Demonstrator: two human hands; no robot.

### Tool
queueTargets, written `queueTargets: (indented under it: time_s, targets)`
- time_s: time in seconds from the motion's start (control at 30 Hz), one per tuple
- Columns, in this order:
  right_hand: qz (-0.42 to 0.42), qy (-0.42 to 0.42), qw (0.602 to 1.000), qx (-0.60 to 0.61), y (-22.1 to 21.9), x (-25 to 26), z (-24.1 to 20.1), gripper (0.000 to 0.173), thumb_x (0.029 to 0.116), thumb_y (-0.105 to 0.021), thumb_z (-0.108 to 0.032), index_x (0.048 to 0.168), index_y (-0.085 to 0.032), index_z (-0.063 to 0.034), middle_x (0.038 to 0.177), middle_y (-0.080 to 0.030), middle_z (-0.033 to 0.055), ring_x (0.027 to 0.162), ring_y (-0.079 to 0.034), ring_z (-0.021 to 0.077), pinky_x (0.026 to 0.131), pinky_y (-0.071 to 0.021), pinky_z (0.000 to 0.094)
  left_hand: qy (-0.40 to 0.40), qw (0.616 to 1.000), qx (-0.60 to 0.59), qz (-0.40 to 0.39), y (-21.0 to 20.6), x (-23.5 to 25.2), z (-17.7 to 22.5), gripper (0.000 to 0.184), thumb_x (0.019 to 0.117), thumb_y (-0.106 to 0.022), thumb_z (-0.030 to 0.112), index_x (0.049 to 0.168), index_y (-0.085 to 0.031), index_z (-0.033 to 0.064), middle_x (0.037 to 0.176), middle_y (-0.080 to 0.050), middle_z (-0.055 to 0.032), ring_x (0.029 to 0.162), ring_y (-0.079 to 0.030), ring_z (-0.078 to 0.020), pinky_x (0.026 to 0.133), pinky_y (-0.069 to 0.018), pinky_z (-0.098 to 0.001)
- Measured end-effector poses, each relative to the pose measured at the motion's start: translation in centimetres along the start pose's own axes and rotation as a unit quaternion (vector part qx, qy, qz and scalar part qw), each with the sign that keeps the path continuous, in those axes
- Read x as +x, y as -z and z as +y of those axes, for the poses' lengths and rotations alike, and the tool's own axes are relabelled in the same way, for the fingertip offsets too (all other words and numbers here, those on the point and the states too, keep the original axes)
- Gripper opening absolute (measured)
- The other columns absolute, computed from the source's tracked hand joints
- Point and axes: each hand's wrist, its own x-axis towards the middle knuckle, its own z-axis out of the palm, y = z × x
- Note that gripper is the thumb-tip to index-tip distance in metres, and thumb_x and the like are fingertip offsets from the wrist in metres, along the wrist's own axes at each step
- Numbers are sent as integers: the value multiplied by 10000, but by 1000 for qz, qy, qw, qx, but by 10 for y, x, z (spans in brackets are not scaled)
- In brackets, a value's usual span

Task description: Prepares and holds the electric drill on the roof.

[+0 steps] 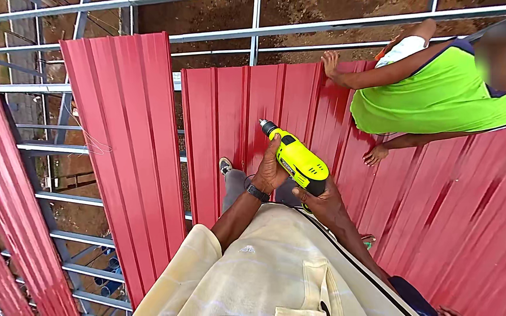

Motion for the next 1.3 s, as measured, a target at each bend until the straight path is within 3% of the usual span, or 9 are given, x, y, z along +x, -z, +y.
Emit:
queueTargets:
  time_s: [0.1, 0.17, 0.37, 0.77, 1.0, 1.3]
  targets:
    - [27, 22, 997, -71, -9, -7, -4, 872, 842, -845, -365, 1508, -394, -26, 1231, -685, 50, 1077, -682, 65, 944, -598, 274, -2, 1000, -23, -1, 3, -6, 0, 615, 964, -607, 579, 1385, -536, 135, 1266, -639, -189, 1102, -665, -313, 922, -577, -472]
    - [31, 35, 994, -97, -11, -11, -4, 873, 846, -838, -355, 1515, -394, -14, 1262, -675, 64, 1112, -666, 46, 970, -576, 254, -6, 1000, -3, 5, 4, -11, 1, 605, 969, -613, 565, 1379, -534, 127, 1244, -640, -192, 1082, -667, -310, 922, -576, -468]
    - [18, 54, 982, -182, -15, -16, -10, 877, 870, -816, -383, 1548, -377, -39, 1280, -679, 77, 1119, -673, 57, 966, -579, 276, -9, 998, 50, 37, 4, -17, 7, 513, 963, -677, 421, 1337, -551, 93, 1171, -656, -208, 1012, -686, -313, 896, -584, -480]
    - [5, 40, 971, -236, -23, -13, -10, 861, 886, -797, -396, 1558, -368, -68, 1275, -684, 91, 1115, -686, 98, 947, -594, 331, -13, 999, 19, 30, 15, -18, 9, 518, 956, -680, 406, 1348, -544, 97, 1159, -662, -208, 994, -695, -303, 880, -593, -465]
    - [21, 38, 964, -264, -23, -11, -11, 856, 875, -792, -466, 1524, -413, -55, 1191, -714, 103, 1042, -713, 134, 898, -604, 362, -6, 999, 1, 49, 20, -16, 6, 517, 946, -702, 394, 1335, -560, 85, 1159, -663, -207, 1004, -694, -301, 894, -589, -467]
    - [3, 36, 969, -243, -21, -9, -7, 924, 872, -780, -526, 1556, -365, -64, 1268, -680, 95, 1109, -683, 110, 942, -591, 345, 3, 999, 21, 40, 19, -12, 8, 528, 964, -663, 401, 1366, -528, 87, 1171, -657, -220, 995, -695, -309, 875, -595, -459]
